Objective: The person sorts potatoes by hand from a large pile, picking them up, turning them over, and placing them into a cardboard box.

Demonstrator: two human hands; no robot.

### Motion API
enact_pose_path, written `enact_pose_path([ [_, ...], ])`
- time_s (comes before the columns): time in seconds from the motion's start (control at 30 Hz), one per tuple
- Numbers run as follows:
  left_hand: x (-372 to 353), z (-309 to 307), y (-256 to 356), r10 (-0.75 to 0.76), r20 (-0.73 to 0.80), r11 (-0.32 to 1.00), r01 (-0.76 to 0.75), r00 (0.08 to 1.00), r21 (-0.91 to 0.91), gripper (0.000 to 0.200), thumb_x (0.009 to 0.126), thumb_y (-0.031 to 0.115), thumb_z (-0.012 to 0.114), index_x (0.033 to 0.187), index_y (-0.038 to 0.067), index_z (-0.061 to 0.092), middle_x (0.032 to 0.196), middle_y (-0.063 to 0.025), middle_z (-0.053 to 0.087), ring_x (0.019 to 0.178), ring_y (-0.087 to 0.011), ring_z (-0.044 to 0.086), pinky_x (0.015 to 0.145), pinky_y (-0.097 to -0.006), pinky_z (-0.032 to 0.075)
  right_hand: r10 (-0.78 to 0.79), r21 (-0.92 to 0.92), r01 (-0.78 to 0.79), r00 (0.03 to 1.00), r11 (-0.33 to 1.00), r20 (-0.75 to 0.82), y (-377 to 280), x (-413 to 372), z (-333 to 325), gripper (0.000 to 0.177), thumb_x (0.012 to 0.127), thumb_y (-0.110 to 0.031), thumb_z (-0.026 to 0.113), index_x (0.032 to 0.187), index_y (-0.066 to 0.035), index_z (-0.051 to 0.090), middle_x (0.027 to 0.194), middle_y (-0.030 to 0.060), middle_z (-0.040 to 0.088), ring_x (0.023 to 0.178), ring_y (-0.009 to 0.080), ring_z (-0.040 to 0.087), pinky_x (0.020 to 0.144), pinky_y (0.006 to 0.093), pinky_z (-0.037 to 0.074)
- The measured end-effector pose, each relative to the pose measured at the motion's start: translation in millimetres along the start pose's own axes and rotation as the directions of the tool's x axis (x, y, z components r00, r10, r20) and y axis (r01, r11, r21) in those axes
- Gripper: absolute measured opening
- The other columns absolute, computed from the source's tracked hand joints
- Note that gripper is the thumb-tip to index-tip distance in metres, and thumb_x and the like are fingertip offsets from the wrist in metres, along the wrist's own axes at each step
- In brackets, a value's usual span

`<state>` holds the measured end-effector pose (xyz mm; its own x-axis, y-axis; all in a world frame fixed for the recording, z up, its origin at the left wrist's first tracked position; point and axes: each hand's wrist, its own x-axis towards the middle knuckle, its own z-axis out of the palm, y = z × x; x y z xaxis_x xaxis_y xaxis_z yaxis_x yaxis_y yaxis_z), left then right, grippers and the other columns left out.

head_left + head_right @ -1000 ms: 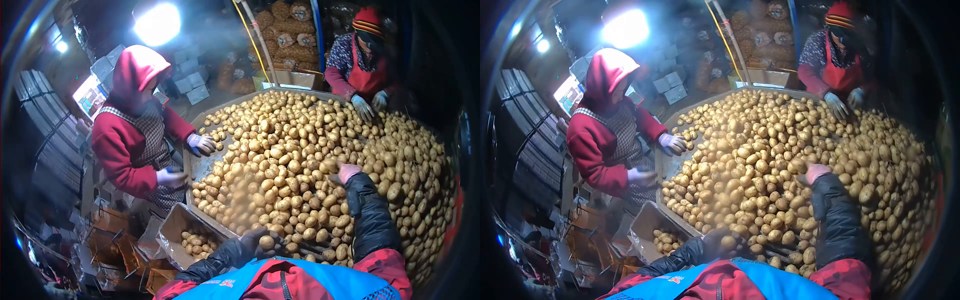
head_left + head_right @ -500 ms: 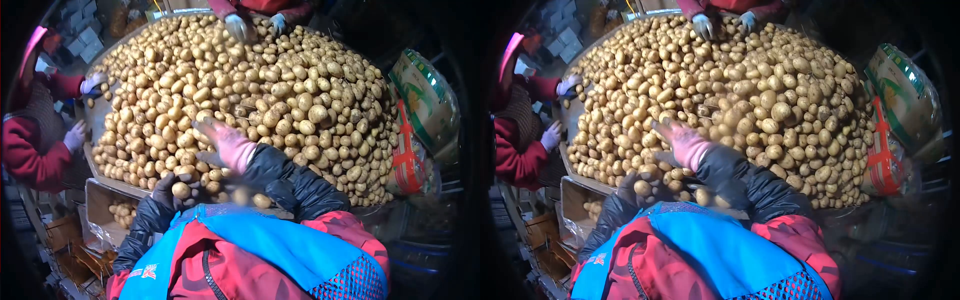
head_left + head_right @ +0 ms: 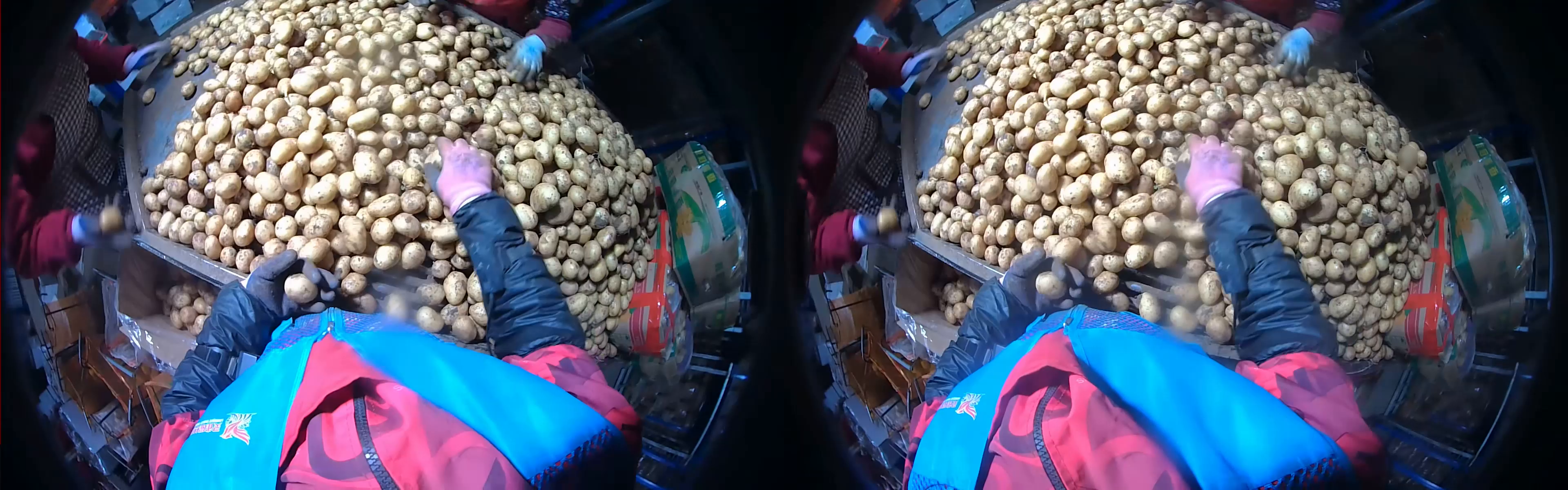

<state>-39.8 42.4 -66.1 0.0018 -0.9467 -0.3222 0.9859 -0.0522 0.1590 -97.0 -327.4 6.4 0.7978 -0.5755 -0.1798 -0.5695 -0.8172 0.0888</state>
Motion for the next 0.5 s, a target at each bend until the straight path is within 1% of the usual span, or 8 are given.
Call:
enact_pose_path([
  [0.1,1,1,-6,0.040,0.077,0.999,-0.043,0.996,0.029,0.054,0.097,0.048,0.055,0.114,-0.002,0.066,0.118,-0.0265,0.063,0.097,-0.0360,0.067,0.080,-0.0460,0.060,-0.107,0.113,0.145,0.951,0.983,-0.289,-14,-24,15,0.036,0.080,-0.031,0.075,0.114,-0.018,0.067,0.110,0.0152,0.064,0.106,0.0345,0.063,0.090,0.0447,0.053],
  [0.2,0,0,-2,0.043,0.088,0.998,-0.048,0.995,0.046,0.054,0.098,0.046,0.054,0.122,-0.001,0.063,0.109,-0.0245,0.067,0.088,-0.0341,0.068,0.075,-0.0444,0.059,0.002,0.546,0.240,0.915,0.803,-0.404,-26,-56,10,0.028,0.078,-0.017,0.078,0.106,-0.015,0.072,0.112,0.0171,0.063,0.100,0.0343,0.065,0.087,0.0429,0.055],
  [0.23,-2,-1,-2,0.033,0.052,0.999,-0.035,0.998,0.040,0.055,0.098,0.045,0.054,0.128,-0.001,0.060,0.105,-0.0234,0.069,0.083,-0.0332,0.068,0.073,-0.0438,0.059,-0.055,0.519,0.410,0.820,0.750,-0.569,-33,-62,20,0.029,0.078,-0.013,0.078,0.106,-0.010,0.071,0.107,0.0163,0.065,0.094,0.0302,0.067,0.085,0.0406,0.055],
  [0.27,-1,12,-3,0.045,0.036,0.999,-0.045,0.998,-0.008,0.061,0.098,0.045,0.054,0.140,0.001,0.052,0.102,-0.0220,0.071,0.078,-0.0323,0.069,0.071,-0.0428,0.058,-0.122,0.725,0.387,0.912,0.570,-0.392,-44,-74,12,0.031,0.090,-0.025,0.071,0.117,-0.010,0.068,0.115,0.0197,0.065,0.104,0.0330,0.066,0.093,0.0408,0.055],
  [0.33,-2,14,0,0.013,0.038,1.000,-0.013,0.999,0.007,0.070,0.097,0.051,0.055,0.145,0.001,0.047,0.105,-0.0226,0.071,0.079,-0.0311,0.070,0.069,-0.0403,0.059,-0.228,0.732,0.567,0.823,0.378,-0.520,-80,-100,18,0.031,0.089,-0.021,0.072,0.114,-0.004,0.068,0.110,0.0177,0.067,0.099,0.0315,0.066,0.088,0.0407,0.054],
  [0.37,-2,12,0,0.019,0.034,0.999,-0.020,0.999,0.028,0.071,0.096,0.054,0.055,0.143,0.001,0.047,0.105,-0.0224,0.071,0.078,-0.0306,0.071,0.067,-0.0395,0.059,-0.371,0.699,0.616,0.784,0.365,-0.497,-97,-110,17,0.029,0.087,-0.021,0.071,0.111,-0.004,0.068,0.104,0.0174,0.067,0.094,0.0340,0.066,0.083,0.0420,0.054],
  [0.43,-1,-2,-3,0.058,0.048,0.996,-0.061,0.997,0.062,0.067,0.094,0.056,0.059,0.134,0.002,0.053,0.102,-0.0198,0.071,0.078,-0.0299,0.072,0.063,-0.0384,0.060,-0.584,0.581,0.789,0.573,0.201,-0.576,-112,-125,3,0.024,0.087,-0.013,0.071,0.108,-0.003,0.069,0.095,0.0165,0.068,0.089,0.0285,0.067,0.078,0.0392,0.054],
  [0.5,-2,-8,-4,0.040,-0.023,0.999,-0.039,0.999,0.021,0.068,0.093,0.054,0.061,0.136,0.002,0.052,0.101,-0.0193,0.070,0.077,-0.0298,0.071,0.064,-0.0378,0.061,-0.527,0.588,0.783,0.594,0.204,-0.608,-109,-106,6,0.024,0.090,-0.015,0.066,0.110,-0.003,0.069,0.096,0.0165,0.068,0.090,0.0314,0.067,0.079,0.0413,0.054],
])
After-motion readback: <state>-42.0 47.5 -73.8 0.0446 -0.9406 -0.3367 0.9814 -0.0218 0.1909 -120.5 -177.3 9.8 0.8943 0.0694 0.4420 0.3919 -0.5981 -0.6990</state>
